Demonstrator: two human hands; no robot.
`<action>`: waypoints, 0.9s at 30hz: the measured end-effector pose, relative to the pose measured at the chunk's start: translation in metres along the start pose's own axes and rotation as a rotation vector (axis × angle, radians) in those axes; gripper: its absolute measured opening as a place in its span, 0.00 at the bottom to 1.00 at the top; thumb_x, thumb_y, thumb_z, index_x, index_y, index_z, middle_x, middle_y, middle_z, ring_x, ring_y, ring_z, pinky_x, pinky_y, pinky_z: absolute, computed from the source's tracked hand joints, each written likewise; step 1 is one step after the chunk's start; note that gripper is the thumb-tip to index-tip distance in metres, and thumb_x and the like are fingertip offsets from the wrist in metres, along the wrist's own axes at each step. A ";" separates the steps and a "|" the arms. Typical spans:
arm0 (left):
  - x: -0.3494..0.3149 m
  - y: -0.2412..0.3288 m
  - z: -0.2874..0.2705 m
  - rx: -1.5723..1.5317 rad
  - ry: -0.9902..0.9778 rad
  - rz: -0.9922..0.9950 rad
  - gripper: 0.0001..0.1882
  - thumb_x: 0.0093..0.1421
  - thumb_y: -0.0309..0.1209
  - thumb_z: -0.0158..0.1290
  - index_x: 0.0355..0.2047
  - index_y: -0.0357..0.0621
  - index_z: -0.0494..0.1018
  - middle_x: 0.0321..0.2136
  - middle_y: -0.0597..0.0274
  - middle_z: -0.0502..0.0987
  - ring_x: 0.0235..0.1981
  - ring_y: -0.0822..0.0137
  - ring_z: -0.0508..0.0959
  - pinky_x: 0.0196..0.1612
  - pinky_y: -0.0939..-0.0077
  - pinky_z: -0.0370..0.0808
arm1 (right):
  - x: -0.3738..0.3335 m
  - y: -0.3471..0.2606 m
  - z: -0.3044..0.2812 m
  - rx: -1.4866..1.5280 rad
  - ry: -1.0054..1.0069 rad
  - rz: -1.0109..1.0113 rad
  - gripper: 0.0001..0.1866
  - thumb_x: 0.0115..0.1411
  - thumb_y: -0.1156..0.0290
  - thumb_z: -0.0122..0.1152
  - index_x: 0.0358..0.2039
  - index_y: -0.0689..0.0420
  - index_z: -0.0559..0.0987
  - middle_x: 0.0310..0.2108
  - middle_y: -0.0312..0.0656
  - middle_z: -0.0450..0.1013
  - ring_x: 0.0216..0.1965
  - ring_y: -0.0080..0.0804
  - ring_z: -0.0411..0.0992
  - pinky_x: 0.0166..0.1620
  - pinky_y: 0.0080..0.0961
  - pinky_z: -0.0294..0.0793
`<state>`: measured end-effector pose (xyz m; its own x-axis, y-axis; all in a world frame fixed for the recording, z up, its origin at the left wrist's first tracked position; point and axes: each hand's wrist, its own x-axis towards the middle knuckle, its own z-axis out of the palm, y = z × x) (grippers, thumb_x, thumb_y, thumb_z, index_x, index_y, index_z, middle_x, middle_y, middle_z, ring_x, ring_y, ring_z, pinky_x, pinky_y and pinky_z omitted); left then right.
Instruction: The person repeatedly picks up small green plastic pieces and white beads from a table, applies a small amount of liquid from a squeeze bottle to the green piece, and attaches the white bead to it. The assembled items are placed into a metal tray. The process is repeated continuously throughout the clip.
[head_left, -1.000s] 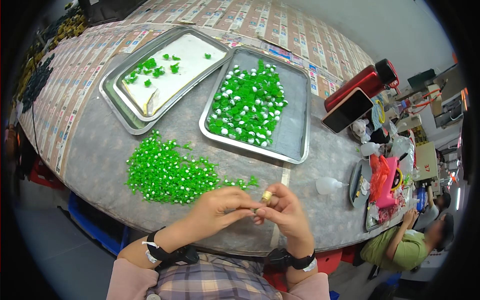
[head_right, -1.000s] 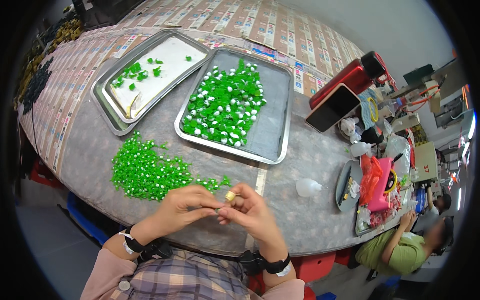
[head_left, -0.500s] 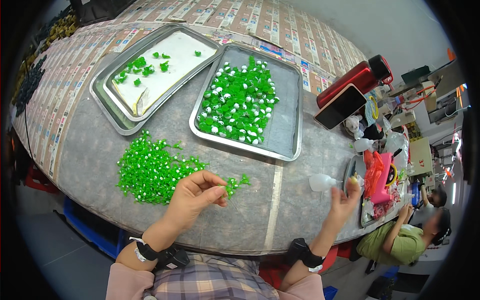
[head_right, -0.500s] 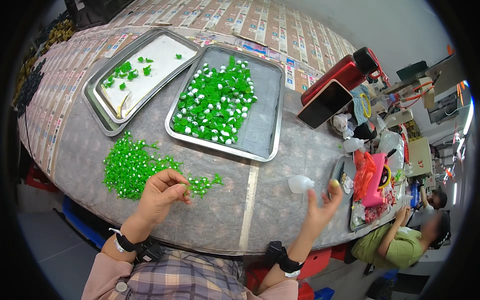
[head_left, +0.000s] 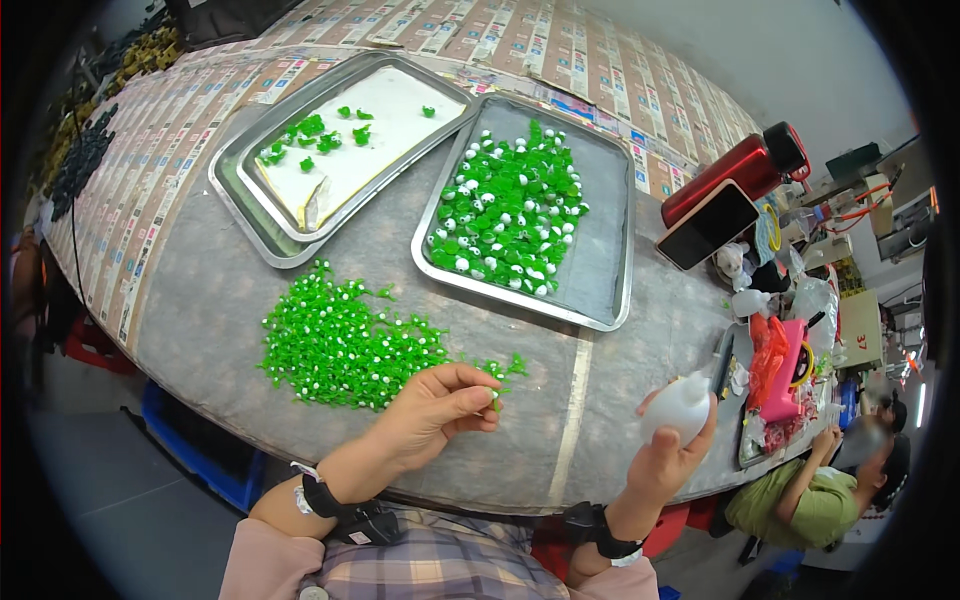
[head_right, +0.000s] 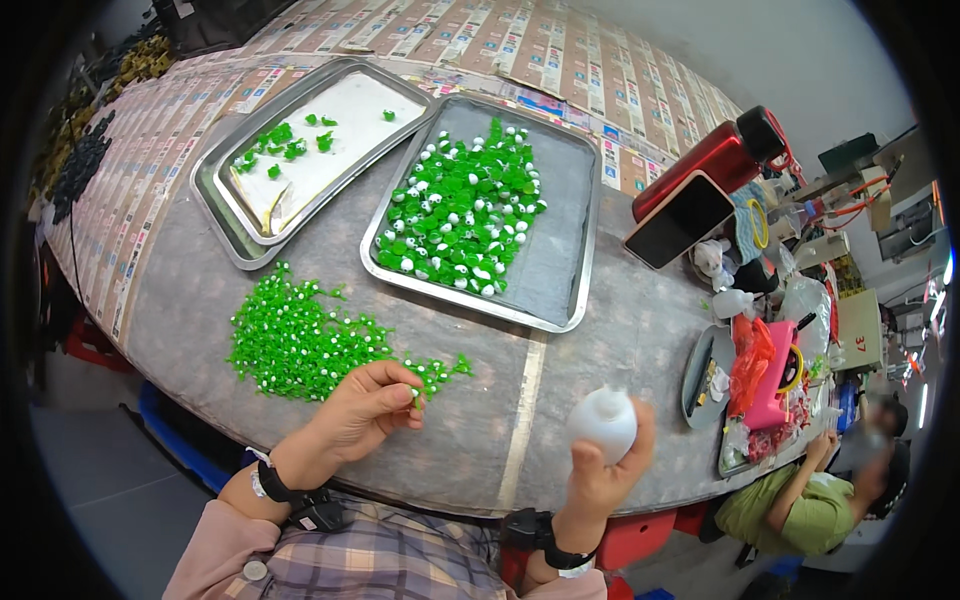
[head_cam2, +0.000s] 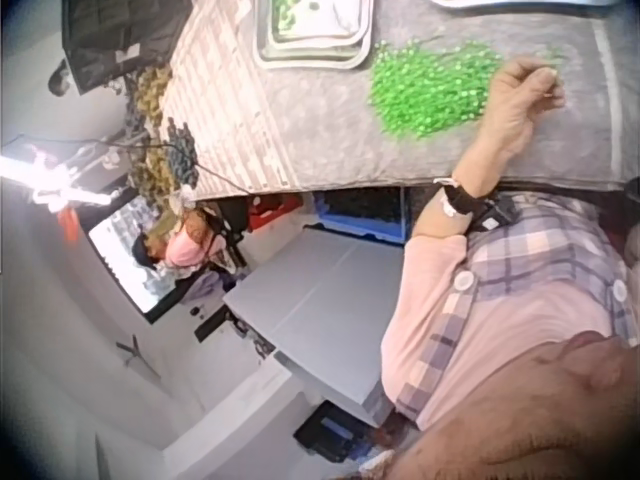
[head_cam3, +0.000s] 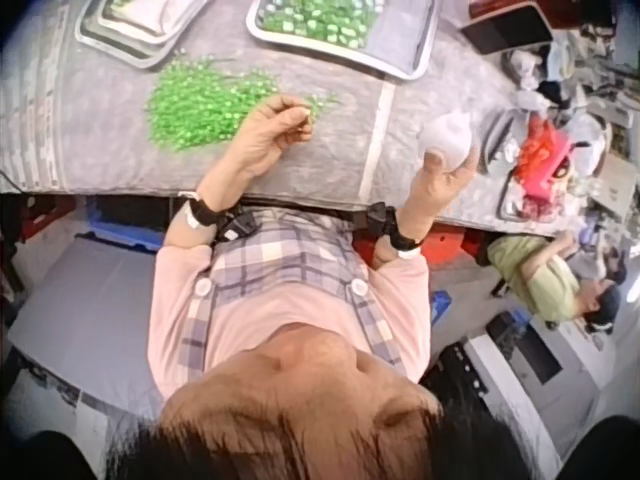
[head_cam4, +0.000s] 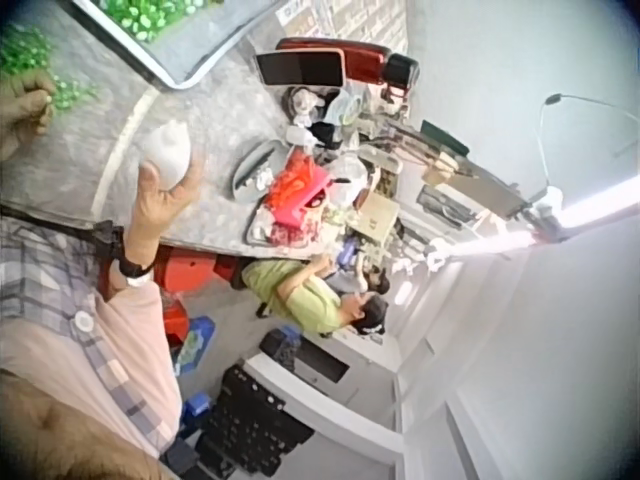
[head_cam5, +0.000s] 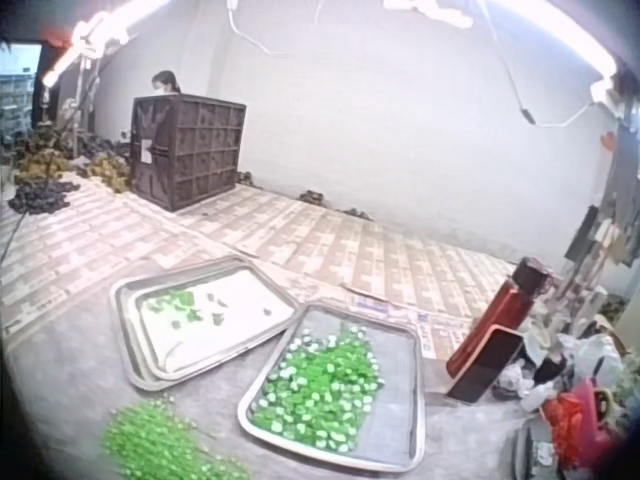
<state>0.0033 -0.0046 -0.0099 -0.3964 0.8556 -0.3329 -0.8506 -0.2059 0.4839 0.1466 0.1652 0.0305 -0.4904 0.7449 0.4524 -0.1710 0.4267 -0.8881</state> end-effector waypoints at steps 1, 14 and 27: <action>0.001 0.000 -0.001 -0.021 -0.004 -0.011 0.07 0.52 0.27 0.48 0.32 0.39 0.69 0.26 0.61 0.73 0.27 0.73 0.74 0.31 0.81 0.73 | -0.001 -0.004 0.001 -0.054 -0.008 0.068 0.32 0.43 0.49 0.59 0.37 0.64 0.63 0.28 0.41 0.63 0.27 0.24 0.63 0.28 0.16 0.62; 0.002 0.000 -0.004 -0.049 0.016 -0.033 0.06 0.51 0.27 0.49 0.30 0.41 0.68 0.25 0.63 0.72 0.26 0.75 0.73 0.31 0.82 0.73 | -0.010 -0.023 0.054 -0.161 0.048 -0.050 0.34 0.39 0.37 0.53 0.24 0.60 0.60 0.20 0.36 0.56 0.19 0.23 0.56 0.25 0.21 0.57; 0.003 0.001 -0.001 -0.038 0.006 -0.048 0.05 0.51 0.28 0.50 0.28 0.41 0.68 0.23 0.64 0.71 0.25 0.75 0.72 0.31 0.83 0.72 | -0.009 -0.015 0.061 -0.067 0.005 -0.124 0.30 0.34 0.46 0.65 0.26 0.58 0.64 0.20 0.34 0.61 0.18 0.23 0.58 0.24 0.21 0.59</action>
<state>0.0007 -0.0032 -0.0114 -0.3566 0.8622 -0.3599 -0.8811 -0.1823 0.4364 0.1014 0.1212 0.0345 -0.4646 0.6868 0.5589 -0.1725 0.5489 -0.8179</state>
